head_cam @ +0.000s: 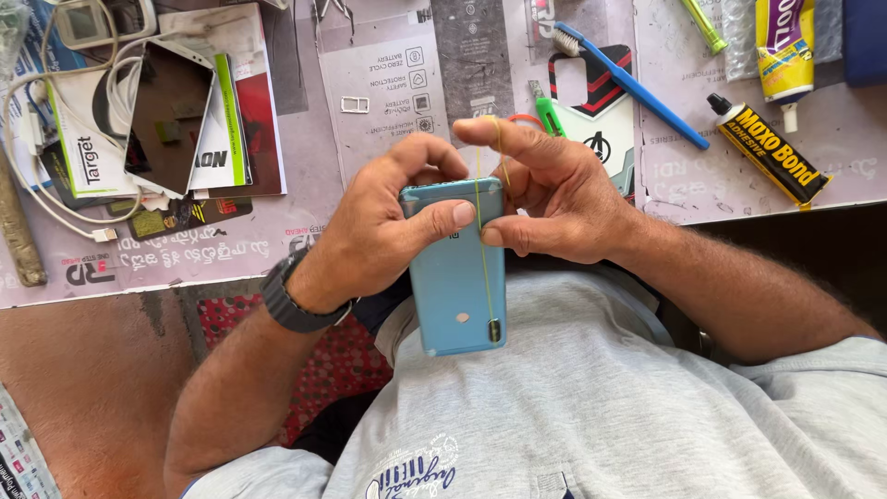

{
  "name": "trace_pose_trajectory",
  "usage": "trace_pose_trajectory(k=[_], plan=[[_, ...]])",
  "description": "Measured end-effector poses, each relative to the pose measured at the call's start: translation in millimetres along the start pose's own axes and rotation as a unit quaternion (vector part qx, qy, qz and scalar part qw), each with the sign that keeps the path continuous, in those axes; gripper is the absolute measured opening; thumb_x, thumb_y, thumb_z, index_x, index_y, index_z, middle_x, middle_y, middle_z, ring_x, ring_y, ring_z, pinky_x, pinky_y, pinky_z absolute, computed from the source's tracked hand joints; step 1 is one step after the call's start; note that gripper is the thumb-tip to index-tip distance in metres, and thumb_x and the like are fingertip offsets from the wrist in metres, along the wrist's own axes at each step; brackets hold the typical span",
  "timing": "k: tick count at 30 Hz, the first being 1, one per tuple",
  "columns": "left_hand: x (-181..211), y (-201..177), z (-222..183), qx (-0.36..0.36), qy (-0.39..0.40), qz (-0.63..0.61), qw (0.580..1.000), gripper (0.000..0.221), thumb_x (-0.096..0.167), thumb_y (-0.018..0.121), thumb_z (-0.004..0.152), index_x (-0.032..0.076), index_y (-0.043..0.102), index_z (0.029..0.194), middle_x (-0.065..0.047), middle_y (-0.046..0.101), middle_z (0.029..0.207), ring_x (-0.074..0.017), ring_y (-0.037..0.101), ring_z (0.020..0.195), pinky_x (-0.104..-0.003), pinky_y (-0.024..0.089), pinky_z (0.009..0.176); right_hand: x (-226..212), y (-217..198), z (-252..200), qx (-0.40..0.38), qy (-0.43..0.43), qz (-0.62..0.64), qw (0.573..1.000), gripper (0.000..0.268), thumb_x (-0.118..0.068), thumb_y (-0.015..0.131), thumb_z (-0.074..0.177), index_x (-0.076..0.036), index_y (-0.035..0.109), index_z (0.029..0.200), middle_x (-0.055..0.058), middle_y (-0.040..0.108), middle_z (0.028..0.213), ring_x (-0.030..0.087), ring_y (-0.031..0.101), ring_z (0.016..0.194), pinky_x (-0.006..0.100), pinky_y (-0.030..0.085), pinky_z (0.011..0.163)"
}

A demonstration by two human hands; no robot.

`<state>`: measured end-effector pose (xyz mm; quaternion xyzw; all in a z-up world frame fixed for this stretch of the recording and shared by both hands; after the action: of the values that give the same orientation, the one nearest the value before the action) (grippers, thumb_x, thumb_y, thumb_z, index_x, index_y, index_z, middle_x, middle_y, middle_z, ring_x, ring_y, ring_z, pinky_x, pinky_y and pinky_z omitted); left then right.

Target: The person cleans the inside of a light blue smartphone back cover using a green utility knife and a blue toothbrush. They then place the internal components into the cover and secure the assembly by wrapping multiple rubber bands around the device.

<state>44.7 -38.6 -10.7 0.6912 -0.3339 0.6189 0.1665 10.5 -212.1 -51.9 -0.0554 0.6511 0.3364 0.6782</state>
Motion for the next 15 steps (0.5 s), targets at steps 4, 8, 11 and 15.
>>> trace_pose_trajectory(k=[4,8,11,15], plan=[[-3.1,3.7,8.3,-0.046,-0.015,-0.045,0.998,0.037,0.024,0.078,0.094,0.005,0.062,0.121,0.001,0.067,0.095,-0.0059,0.066,0.086,-0.023,0.057,0.075,1.7,3.8,-2.5,-0.021,0.005,0.027,0.999,0.081,0.007,0.074,0.097,-0.006,0.033,0.165,0.005,0.069,0.088,0.005,0.065,0.074,0.022,0.056,0.066],[2.6,12.2,5.7,-0.091,-0.038,-0.081,0.992,0.043,0.015,0.079,0.092,0.007,0.056,0.128,0.001,0.059,0.081,-0.0051,0.054,0.074,-0.024,0.046,0.066,0.4,8.8,-1.2,-0.046,-0.007,-0.005,0.999,0.075,0.008,0.072,0.091,-0.005,0.037,0.157,0.01,0.064,0.119,0.011,0.07,0.095,0.029,0.064,0.079],[8.9,15.3,2.5,-0.112,-0.013,-0.115,0.987,0.041,0.011,0.074,0.097,0.009,0.056,0.133,0.002,0.072,0.097,-0.004,0.067,0.091,-0.022,0.056,0.081,-0.3,8.2,-2.1,-0.037,0.009,-0.07,0.997,0.077,0.005,0.079,0.088,-0.005,0.043,0.155,0.0,0.056,0.08,0.005,0.059,0.078,0.026,0.056,0.071],[2.9,17.1,-3.1,-0.049,-0.009,-0.159,0.986,0.029,0.005,0.073,0.1,0.006,0.061,0.126,0.0,0.07,0.106,-0.0057,0.067,0.1,-0.024,0.057,0.088,-13.6,13.5,1.3,-0.086,-0.046,-0.053,0.994,0.067,0.001,0.075,0.098,-0.008,0.044,0.157,0.008,0.071,0.108,0.008,0.071,0.091,0.025,0.062,0.078]])
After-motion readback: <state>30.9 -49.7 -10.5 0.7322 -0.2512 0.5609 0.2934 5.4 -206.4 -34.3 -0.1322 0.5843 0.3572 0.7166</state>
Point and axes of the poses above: each hand's wrist, its own z-axis towards the middle knuckle, its own y-axis out of the palm, x = y × z, the point moved 6 cm from there along z, towards the middle knuckle
